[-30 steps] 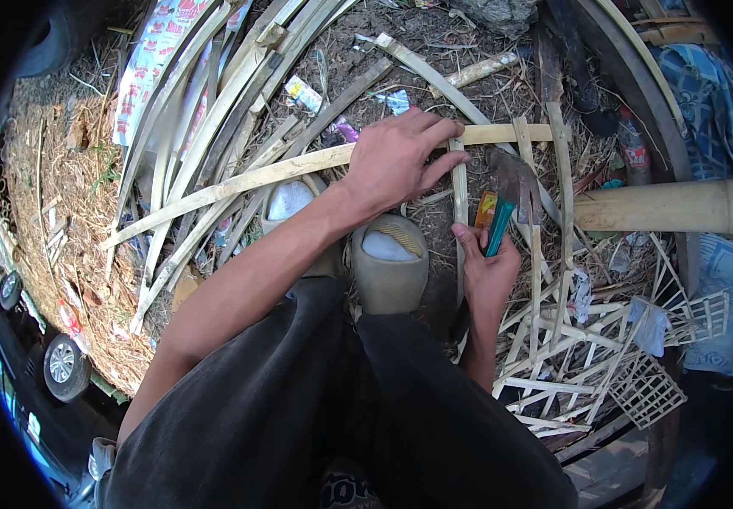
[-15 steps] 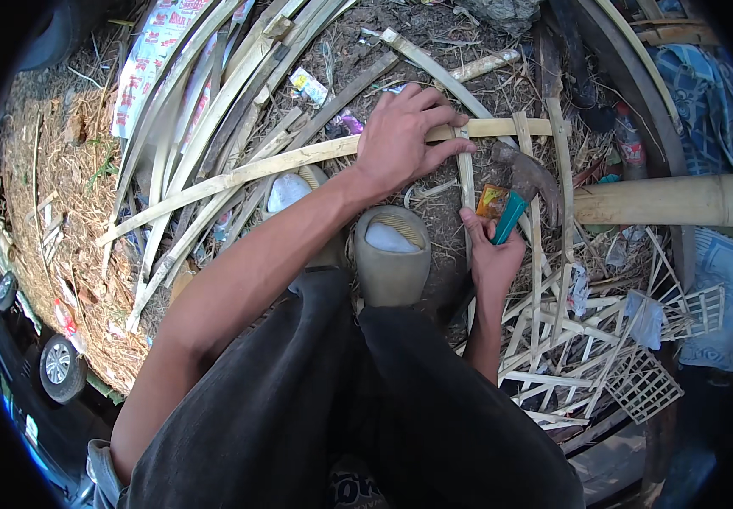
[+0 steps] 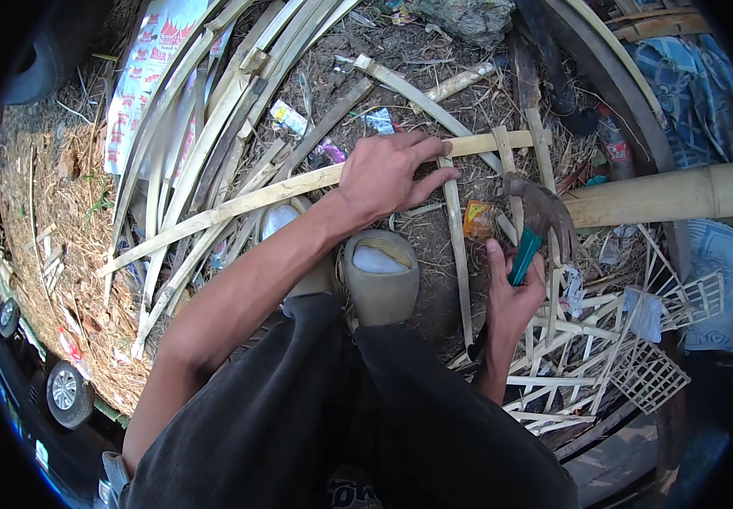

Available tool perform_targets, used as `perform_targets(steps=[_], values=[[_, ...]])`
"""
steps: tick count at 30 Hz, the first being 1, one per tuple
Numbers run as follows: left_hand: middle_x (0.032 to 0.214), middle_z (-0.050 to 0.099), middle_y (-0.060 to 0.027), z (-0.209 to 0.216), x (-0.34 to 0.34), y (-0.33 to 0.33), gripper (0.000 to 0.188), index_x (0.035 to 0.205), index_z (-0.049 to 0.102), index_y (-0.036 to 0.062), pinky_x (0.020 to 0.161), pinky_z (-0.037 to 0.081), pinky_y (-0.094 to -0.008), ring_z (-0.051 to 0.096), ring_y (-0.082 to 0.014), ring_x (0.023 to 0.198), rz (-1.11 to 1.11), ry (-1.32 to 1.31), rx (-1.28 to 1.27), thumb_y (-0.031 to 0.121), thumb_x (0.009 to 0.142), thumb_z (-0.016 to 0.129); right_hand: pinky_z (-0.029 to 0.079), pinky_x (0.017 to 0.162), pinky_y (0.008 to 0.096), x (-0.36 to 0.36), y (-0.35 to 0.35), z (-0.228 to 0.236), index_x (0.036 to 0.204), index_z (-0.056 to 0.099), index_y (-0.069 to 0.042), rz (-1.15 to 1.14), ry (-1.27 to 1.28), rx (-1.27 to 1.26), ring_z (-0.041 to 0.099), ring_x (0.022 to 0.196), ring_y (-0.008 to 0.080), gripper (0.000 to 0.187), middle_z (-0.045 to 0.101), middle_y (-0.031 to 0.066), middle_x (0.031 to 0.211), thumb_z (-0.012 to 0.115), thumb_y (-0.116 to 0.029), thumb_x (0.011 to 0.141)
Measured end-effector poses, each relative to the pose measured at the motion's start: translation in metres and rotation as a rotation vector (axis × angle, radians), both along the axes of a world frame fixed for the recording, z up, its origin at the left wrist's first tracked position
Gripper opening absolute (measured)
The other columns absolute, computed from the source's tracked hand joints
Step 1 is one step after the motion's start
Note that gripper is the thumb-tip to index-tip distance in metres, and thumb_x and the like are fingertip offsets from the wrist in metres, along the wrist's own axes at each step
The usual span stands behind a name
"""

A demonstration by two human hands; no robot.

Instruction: The person constructs a lattice structure by aligning bamboo strips and hammering nails into the junctions by hand using a hammer.

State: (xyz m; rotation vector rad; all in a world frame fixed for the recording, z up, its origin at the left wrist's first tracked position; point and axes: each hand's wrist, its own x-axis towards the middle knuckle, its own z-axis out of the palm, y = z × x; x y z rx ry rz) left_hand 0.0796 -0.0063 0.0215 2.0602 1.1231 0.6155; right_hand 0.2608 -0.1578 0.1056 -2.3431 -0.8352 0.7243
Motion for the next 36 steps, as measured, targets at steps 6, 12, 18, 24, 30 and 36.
perform_targets(steps=[6,12,18,24,30,36], values=[[0.089,0.075,-0.0085,0.001,0.006,0.002,0.036,0.099,0.078,0.0081,0.05,0.054,-0.0375,0.069,-0.0247,0.057,-0.038,-0.011,0.02,0.042,0.087,0.083,0.04,0.063,0.027,0.084,0.004,-0.025,0.079,0.059,0.0,-0.115,-0.209,-0.009,0.042,0.066,0.0104,0.036,0.048,-0.001,0.07,0.088,-0.021,0.088],[0.092,0.074,-0.0098,-0.005,0.012,-0.006,0.037,0.104,0.077,0.01,0.051,0.054,-0.0387,0.069,-0.0284,0.06,-0.108,-0.021,0.003,0.045,0.092,0.076,0.047,0.066,0.0406,0.116,0.002,-0.025,0.077,0.059,0.001,0.074,-0.338,-0.432,0.046,0.061,0.0283,0.042,0.058,0.0173,0.066,0.088,-0.028,0.083],[0.092,0.071,-0.0086,-0.005,0.024,-0.029,0.034,0.106,0.073,0.0116,0.059,0.056,-0.0417,0.072,-0.0304,0.076,-0.194,0.018,-0.05,0.044,0.095,0.071,0.045,0.064,0.0428,0.121,-0.045,-0.028,0.073,0.057,0.002,0.073,-0.365,-0.434,0.042,0.06,0.0295,0.048,0.056,0.0167,0.064,0.086,-0.034,0.087],[0.095,0.072,-0.0066,0.001,0.023,-0.025,0.035,0.106,0.075,0.0126,0.06,0.058,-0.0398,0.072,-0.0296,0.073,-0.146,-0.005,-0.065,0.044,0.091,0.076,0.045,0.063,0.0433,0.12,-0.041,-0.032,0.071,0.057,0.001,0.029,-0.376,-0.488,0.044,0.059,0.0305,0.053,0.056,0.016,0.061,0.088,-0.04,0.084],[0.097,0.073,-0.0067,-0.001,0.016,-0.046,0.034,0.104,0.074,0.0101,0.064,0.059,-0.0402,0.073,-0.0299,0.08,-0.158,-0.086,-0.043,0.041,0.09,0.079,0.046,0.063,0.0419,0.131,-0.086,-0.035,0.072,0.058,0.001,-0.014,-0.322,-0.415,0.045,0.058,0.0291,0.056,0.057,0.0143,0.061,0.093,-0.042,0.078],[0.09,0.073,-0.0093,0.0,0.013,-0.048,0.037,0.105,0.072,0.0079,0.066,0.059,-0.0405,0.073,-0.0312,0.078,-0.137,-0.08,-0.13,0.04,0.088,0.08,0.049,0.074,0.0419,0.115,-0.084,-0.023,0.084,0.068,0.007,0.026,-0.359,-0.535,0.058,0.07,0.0278,0.061,0.068,0.0171,0.078,0.09,-0.049,0.079]])
